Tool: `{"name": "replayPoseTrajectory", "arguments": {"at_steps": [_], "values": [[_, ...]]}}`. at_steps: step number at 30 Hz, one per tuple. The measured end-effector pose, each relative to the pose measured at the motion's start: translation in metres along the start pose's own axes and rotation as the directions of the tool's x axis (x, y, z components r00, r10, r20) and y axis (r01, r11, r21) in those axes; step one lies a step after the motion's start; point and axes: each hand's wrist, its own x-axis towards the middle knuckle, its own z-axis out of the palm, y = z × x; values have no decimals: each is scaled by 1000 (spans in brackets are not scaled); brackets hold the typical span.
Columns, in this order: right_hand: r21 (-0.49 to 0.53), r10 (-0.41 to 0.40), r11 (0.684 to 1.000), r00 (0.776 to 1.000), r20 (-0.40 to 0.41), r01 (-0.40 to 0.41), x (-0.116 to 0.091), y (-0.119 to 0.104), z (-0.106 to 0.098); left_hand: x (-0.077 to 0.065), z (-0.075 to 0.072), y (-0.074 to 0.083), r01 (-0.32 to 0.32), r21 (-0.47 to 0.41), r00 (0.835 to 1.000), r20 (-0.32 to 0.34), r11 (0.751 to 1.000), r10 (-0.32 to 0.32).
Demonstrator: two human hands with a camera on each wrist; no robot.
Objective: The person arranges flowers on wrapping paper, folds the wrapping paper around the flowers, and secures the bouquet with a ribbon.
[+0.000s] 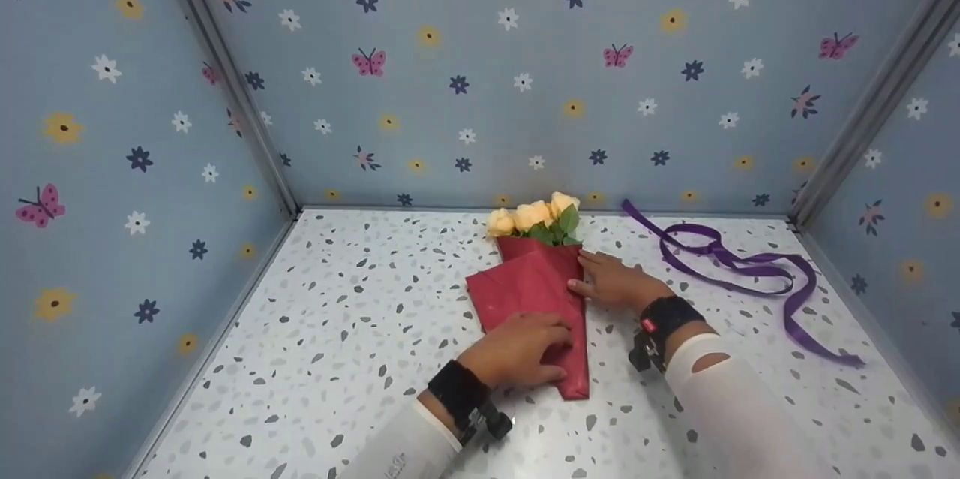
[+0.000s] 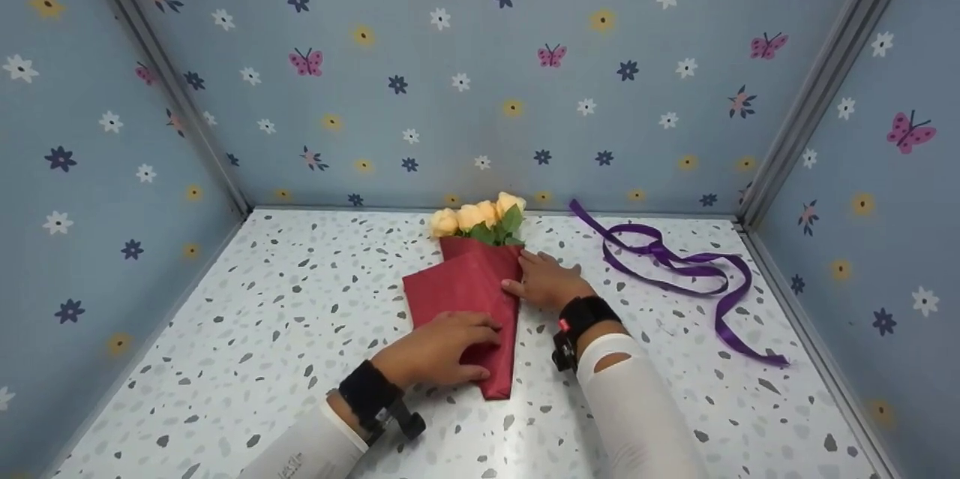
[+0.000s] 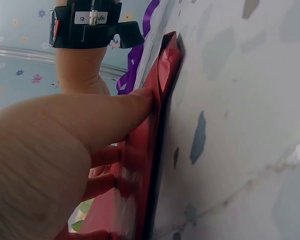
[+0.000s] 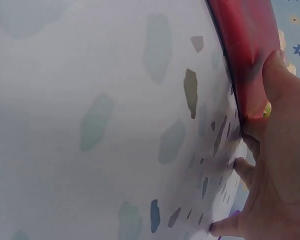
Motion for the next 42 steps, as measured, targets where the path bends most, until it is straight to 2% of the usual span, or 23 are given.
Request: {"name": "replayPoseTrajectory", "arguments": {"at_steps": [7, 11, 21, 26, 31, 38, 42], "values": [[-32, 30, 999, 1000, 10, -29, -2, 1, 3, 0, 2, -1, 16, -28, 1000, 7, 999, -16], [-71, 20, 997, 999, 25, -18, -8, 3, 8, 0, 1, 0, 13, -28, 1000, 5, 1000, -13], [-185, -88, 979, 996, 9, 88, -55, 4, 20, 3, -2, 1, 6, -17, 1000, -16, 1000, -6], [-216, -149, 965, 989, 12, 148, -79, -11, 25, -1, -5, 2, 19, -30, 1000, -7, 999, -20], [-228, -147, 962, 989, 32, 150, -97, -30, 28, -3, -7, 2, 31, -52, 1000, 3, 998, -31], [-226, -140, 964, 990, 3, 137, -95, -44, 38, -3, -7, -6, 75, -53, 997, 17, 996, -75], [-144, -168, 976, 986, -5, 165, -88, -48, 38, -3, -8, -11, 137, -6, 990, 9, 991, -137]]}}
